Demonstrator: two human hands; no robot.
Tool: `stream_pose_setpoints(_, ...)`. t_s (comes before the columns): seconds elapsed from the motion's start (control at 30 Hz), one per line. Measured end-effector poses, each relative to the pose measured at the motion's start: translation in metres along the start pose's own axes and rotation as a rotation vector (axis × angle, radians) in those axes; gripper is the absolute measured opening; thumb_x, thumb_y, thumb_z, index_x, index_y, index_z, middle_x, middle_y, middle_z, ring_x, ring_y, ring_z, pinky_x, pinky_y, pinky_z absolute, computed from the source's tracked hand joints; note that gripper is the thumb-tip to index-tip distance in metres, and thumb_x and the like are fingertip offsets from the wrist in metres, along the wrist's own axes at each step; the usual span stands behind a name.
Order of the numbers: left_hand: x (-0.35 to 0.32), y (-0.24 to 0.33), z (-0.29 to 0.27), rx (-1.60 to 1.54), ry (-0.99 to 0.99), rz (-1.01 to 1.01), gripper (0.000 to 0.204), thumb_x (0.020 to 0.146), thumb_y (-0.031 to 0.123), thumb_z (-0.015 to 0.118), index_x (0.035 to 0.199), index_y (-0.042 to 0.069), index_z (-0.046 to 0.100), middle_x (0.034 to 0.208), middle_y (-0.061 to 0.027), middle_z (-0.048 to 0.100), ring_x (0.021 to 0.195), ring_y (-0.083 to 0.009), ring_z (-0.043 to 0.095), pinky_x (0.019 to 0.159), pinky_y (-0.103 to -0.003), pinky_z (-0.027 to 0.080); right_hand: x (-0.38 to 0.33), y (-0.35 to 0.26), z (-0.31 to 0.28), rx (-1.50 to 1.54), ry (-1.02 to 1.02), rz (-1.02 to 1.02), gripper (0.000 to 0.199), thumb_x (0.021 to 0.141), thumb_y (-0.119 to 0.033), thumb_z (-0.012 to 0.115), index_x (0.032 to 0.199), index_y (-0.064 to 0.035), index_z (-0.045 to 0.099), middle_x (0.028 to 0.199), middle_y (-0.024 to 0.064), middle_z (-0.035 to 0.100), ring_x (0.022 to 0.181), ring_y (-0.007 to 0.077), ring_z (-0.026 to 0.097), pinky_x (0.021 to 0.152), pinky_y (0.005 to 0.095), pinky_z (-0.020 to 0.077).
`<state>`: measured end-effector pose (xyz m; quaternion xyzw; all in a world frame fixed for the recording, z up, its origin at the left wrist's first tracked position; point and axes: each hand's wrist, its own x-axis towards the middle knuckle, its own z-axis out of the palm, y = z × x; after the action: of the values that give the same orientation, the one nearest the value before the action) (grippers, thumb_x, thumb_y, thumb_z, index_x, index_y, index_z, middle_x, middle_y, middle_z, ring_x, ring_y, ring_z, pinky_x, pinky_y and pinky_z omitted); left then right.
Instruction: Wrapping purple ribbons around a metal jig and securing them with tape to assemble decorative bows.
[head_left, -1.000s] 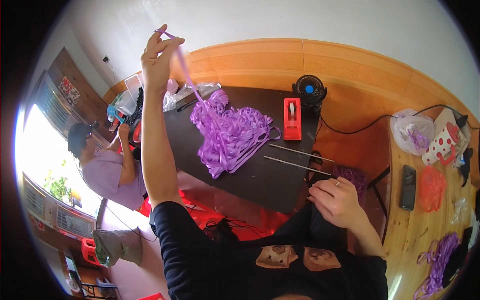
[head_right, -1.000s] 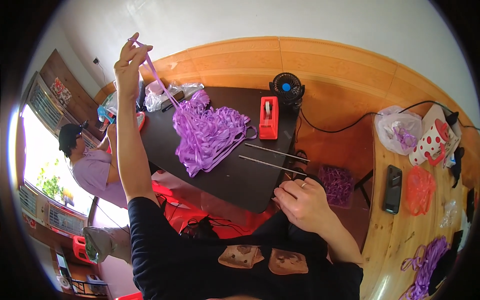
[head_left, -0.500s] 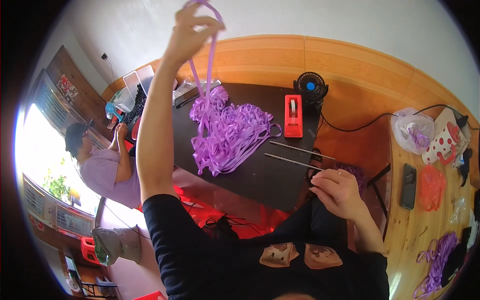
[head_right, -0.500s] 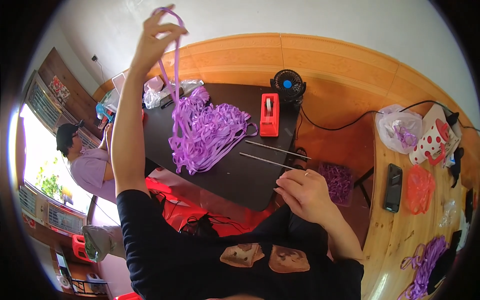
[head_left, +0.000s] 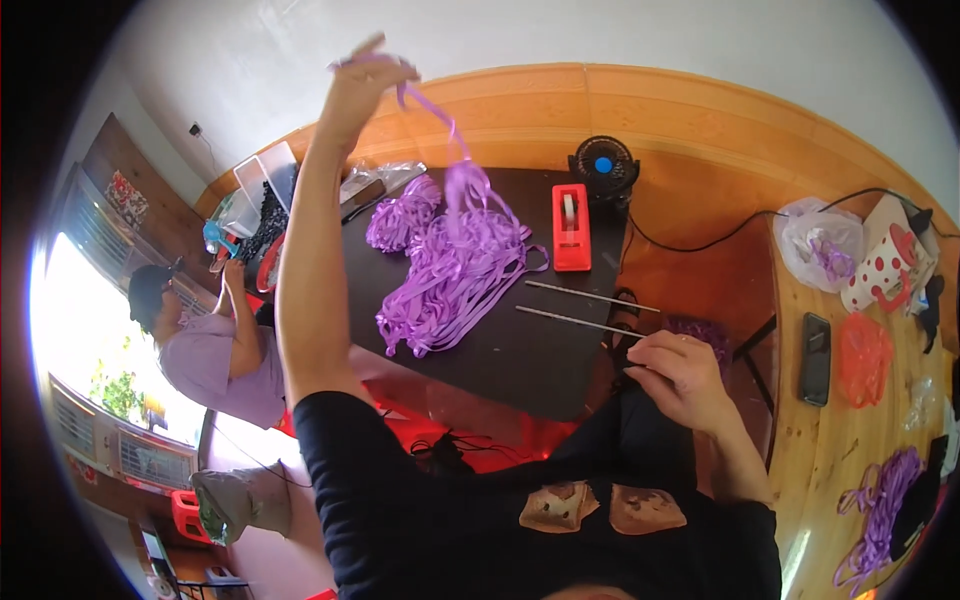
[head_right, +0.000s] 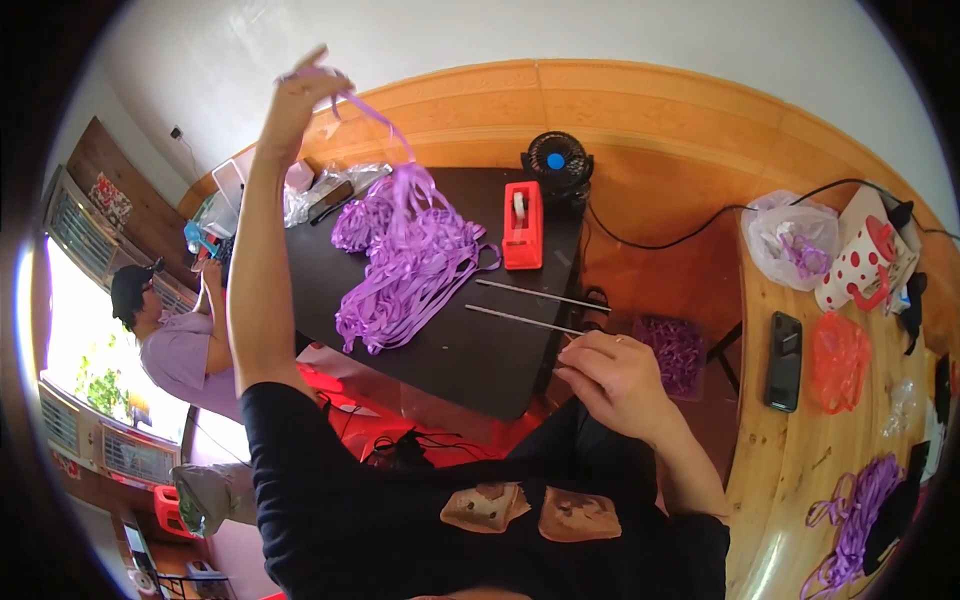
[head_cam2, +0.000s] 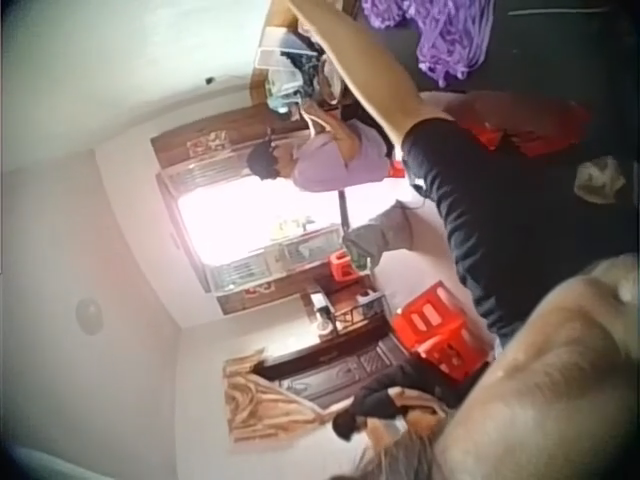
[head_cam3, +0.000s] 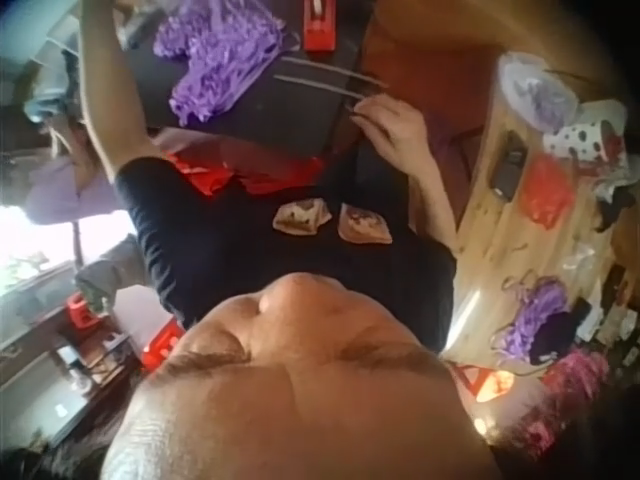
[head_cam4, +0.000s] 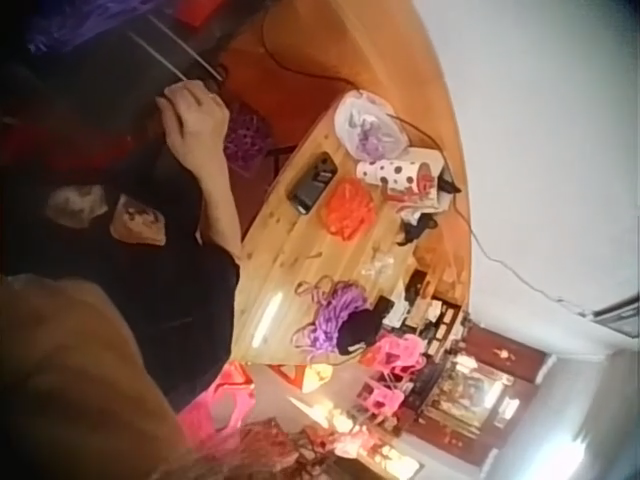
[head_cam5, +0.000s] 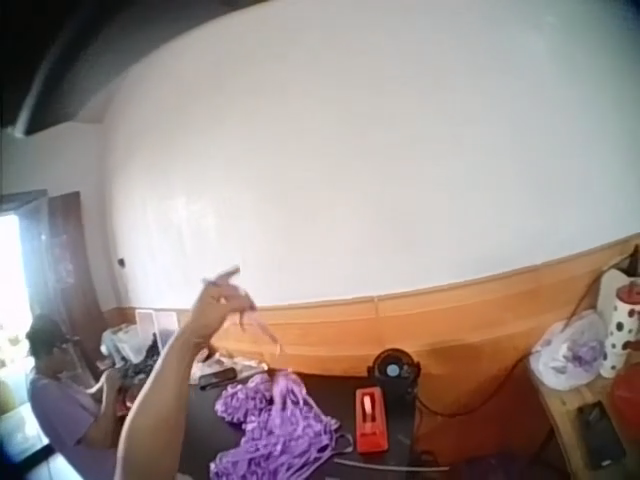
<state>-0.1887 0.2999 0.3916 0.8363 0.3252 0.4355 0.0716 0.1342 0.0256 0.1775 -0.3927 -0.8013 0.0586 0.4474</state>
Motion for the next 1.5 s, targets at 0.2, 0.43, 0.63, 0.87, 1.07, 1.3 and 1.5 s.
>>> stream_pose_setpoints(0.2, -0.013, -0.01, 0.024, -0.027, -0.367, -0.236, 0.02, 0.08, 0.02, 0.062, 0.083, 0.003, 0.073, 0.104, -0.0076, 0.067, 0.083, -0.0102, 0.057, 0.073, -0.027, 0.045, -0.002, 0.008, 0.002, 0.046, 0.004, -0.005, 0.014, 0.073, -0.007, 0.07, 0.085, -0.0049, 0.063, 0.083, 0.0073, 0.063, 0.071, 0.0239, 0.063, 0.059, 0.0317, 0.0466)
stream_pose_setpoints(0.43, -0.004, -0.01, -0.012, -0.077, 0.021, 0.014, 0.023, 0.087, 0.022, 0.057, 0.089, 0.005, 0.072, 0.102, -0.0074, 0.066, 0.111, -0.0175, 0.055, 0.084, -0.035, 0.044, -0.002, -0.003, 0.007, 0.041, -0.001, -0.007, 0.013, 0.073, -0.007, 0.07, 0.084, -0.0045, 0.063, 0.081, 0.0074, 0.062, 0.07, 0.0248, 0.063, 0.06, 0.0318, 0.0479)
stream_pose_setpoints(0.63, -0.018, 0.005, 0.013, -0.421, 0.196, -0.179, 0.021, 0.086, 0.022, 0.063, 0.093, 0.004, 0.072, 0.103, -0.006, 0.068, 0.095, -0.0154, 0.06, 0.085, -0.024, 0.044, -0.011, 0.008, 0.017, 0.152, -0.001, 0.142, 0.014, 0.074, -0.008, 0.07, 0.086, -0.0048, 0.063, 0.081, 0.0101, 0.062, 0.071, 0.028, 0.062, 0.059, 0.0361, 0.0496)
stream_pose_setpoints(0.87, -0.016, -0.002, 0.011, -0.214, -0.01, -0.274, 0.028, 0.091, 0.022, 0.054, 0.108, 0.005, 0.068, 0.102, -0.0031, 0.067, 0.092, -0.0107, 0.06, 0.074, -0.024, 0.045, -0.003, -0.01, 0.099, 0.304, -0.16, -0.08, 0.013, 0.081, -0.016, 0.065, 0.089, -0.0062, 0.06, 0.089, 0.0058, 0.057, 0.077, 0.0249, 0.06, 0.063, 0.037, 0.0474)
stream_pose_setpoints(1.07, -0.019, -0.036, -0.028, -0.437, -0.067, -0.208, 0.027, 0.089, 0.021, 0.055, 0.107, 0.006, 0.068, 0.118, -0.0075, 0.061, 0.107, -0.0144, 0.055, 0.08, -0.027, 0.042, -0.012, -0.009, 0.113, 0.439, -0.175, -0.019, 0.011, 0.082, -0.017, 0.063, 0.083, -0.0071, 0.06, 0.083, 0.0084, 0.054, 0.071, 0.029, 0.058, 0.061, 0.0407, 0.045)
stream_pose_setpoints(1.3, -0.011, 0.019, -0.027, -0.74, 0.106, -0.267, 0.024, 0.09, 0.016, 0.053, 0.1, 0.0, 0.067, 0.121, -0.0128, 0.062, 0.1, -0.0209, 0.062, 0.081, -0.03, 0.046, -0.011, -0.002, 0.09, 0.436, -0.045, 0.079, 0.009, 0.081, -0.014, 0.065, 0.083, -0.0055, 0.062, 0.084, 0.0076, 0.06, 0.07, 0.0286, 0.061, 0.059, 0.0372, 0.0484)
stream_pose_setpoints(1.5, -0.015, 0.057, 0.016, -0.738, -0.073, -0.189, 0.025, 0.091, 0.015, 0.053, 0.102, -0.004, 0.066, 0.116, -0.0197, 0.062, 0.096, -0.0233, 0.063, 0.08, -0.033, 0.048, -0.003, 0.014, 0.067, 0.495, 0.015, 0.169, 0.012, 0.077, 0.0, 0.066, 0.088, -0.0006, 0.063, 0.082, 0.009, 0.062, 0.066, 0.0195, 0.061, 0.056, 0.0279, 0.0467)
